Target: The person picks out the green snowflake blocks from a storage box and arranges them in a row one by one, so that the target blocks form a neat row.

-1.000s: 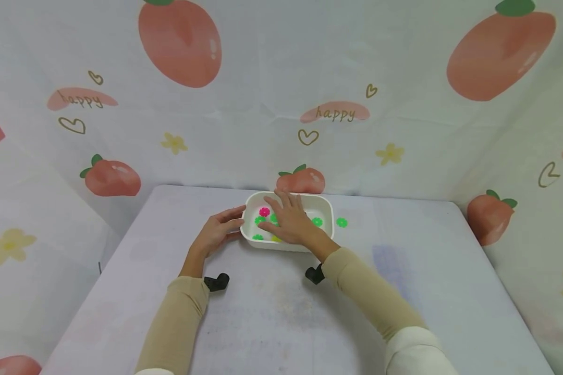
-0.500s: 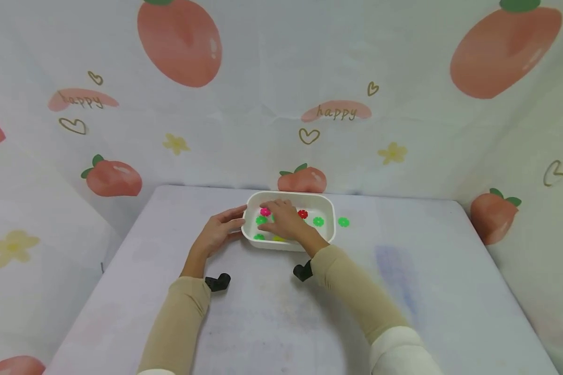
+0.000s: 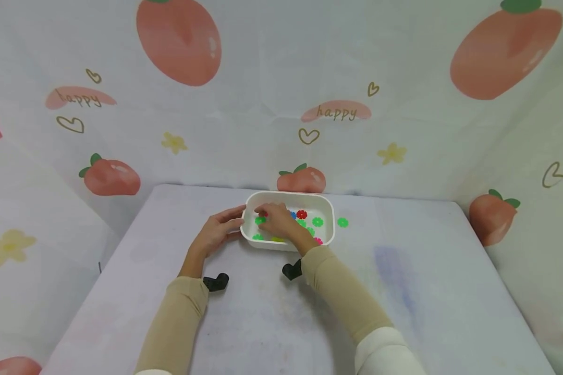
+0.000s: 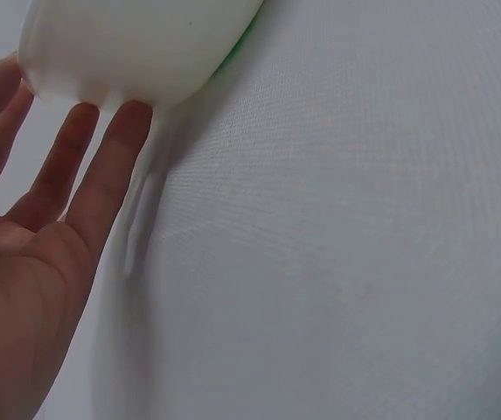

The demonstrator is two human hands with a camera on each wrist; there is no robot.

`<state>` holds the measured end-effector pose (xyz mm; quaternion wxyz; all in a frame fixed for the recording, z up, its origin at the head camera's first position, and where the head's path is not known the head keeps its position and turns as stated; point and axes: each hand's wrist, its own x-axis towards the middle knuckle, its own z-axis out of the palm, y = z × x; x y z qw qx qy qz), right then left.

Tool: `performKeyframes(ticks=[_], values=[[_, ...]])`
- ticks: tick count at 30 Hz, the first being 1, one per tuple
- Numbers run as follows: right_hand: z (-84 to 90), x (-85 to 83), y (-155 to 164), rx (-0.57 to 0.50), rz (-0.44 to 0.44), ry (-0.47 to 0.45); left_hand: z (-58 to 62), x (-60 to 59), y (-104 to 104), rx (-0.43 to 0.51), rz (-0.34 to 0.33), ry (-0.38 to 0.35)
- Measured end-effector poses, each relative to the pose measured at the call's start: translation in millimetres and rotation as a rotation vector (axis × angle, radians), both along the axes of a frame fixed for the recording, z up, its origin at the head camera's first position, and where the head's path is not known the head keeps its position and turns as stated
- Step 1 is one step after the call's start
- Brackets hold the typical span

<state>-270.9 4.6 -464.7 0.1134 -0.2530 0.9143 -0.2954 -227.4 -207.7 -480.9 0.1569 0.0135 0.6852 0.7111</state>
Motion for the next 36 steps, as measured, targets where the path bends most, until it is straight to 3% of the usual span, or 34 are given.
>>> performKeyframes(ticks=[25,36], values=[[-3.6,0.0,-3.9,-0.031,-0.047,-0.058,3.0,2.6,0.8,-0.019,0.011,-0.003],[-7.8,-1.0,-4.2,0.038,-0.028,-0.027,1.3,1.8,2.1,-0.022,0.014,0.004]])
